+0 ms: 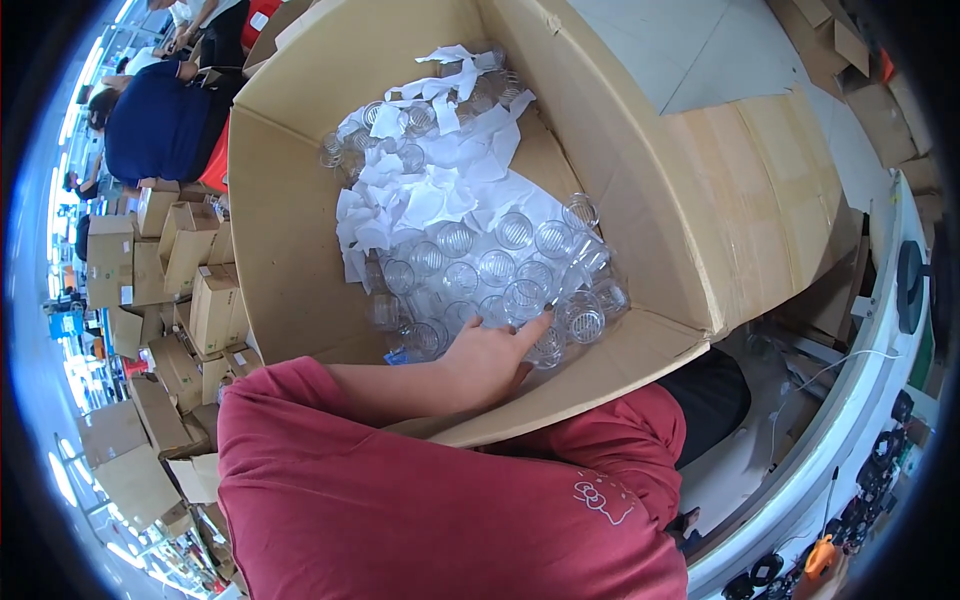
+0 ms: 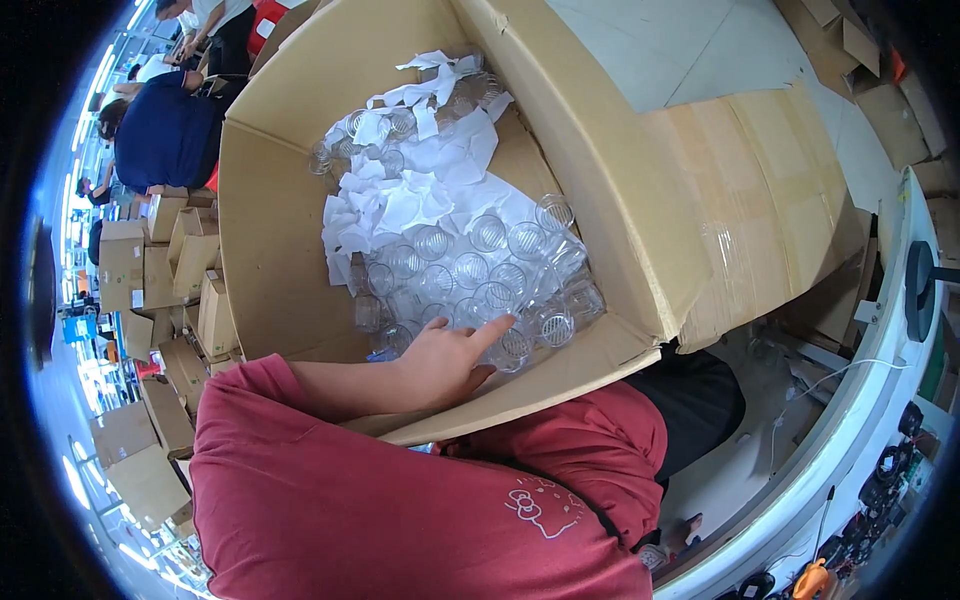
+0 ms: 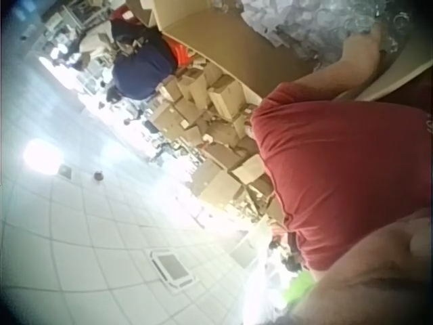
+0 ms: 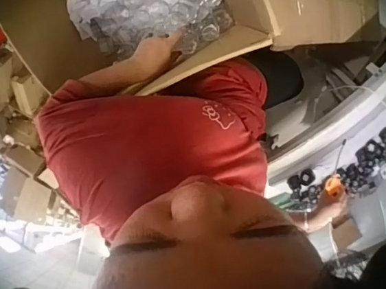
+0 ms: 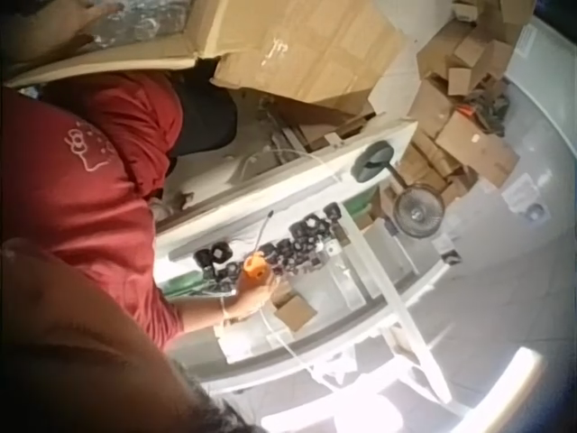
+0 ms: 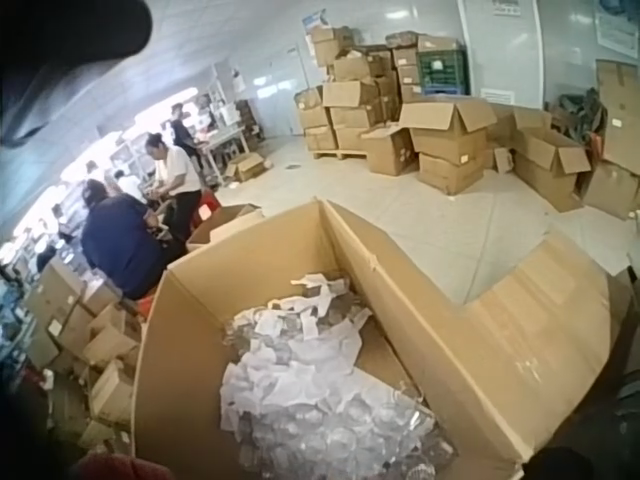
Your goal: The person assembles clear plastic covers onto black electronic modules by hand at an industrial workbench.
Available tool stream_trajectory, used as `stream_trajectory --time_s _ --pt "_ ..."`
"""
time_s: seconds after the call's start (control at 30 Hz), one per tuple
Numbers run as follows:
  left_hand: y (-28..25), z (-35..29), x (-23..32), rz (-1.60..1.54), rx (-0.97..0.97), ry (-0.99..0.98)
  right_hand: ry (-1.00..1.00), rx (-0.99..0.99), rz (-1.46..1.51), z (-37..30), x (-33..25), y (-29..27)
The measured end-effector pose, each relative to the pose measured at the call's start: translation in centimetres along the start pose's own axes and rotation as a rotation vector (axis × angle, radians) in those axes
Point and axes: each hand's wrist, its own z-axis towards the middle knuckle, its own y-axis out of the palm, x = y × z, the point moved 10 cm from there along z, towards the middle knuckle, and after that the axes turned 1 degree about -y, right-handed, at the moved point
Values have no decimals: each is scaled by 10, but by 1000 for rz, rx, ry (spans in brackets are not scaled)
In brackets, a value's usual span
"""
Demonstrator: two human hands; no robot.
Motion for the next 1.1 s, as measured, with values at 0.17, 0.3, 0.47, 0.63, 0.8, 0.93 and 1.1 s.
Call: stream_trajectory --time_s 0.17,0.3,0.47,0.63,0.8,0.93,1.1 --pt "24 13 -13 -32 15 -128 18 17 -16 -1 5 10" --pt "24 17 -22 27 106 -94 -51 61 -59 -8 16 25" --pt "-11 27 -11 259 -146 17 20 -14 32 -16 22 24" --pt "9 62 9 290 -306 196 16 36 5 -9 16 16" --pt "-33 59 16 357 -119 250 35 -23 3 -19 19 9" --pt "-135 25 60 541 305 329 166 -8 212 -56 34 -1" --pt "-213 -52 190 803 827 659 3 320 225 -66 -10 -95"
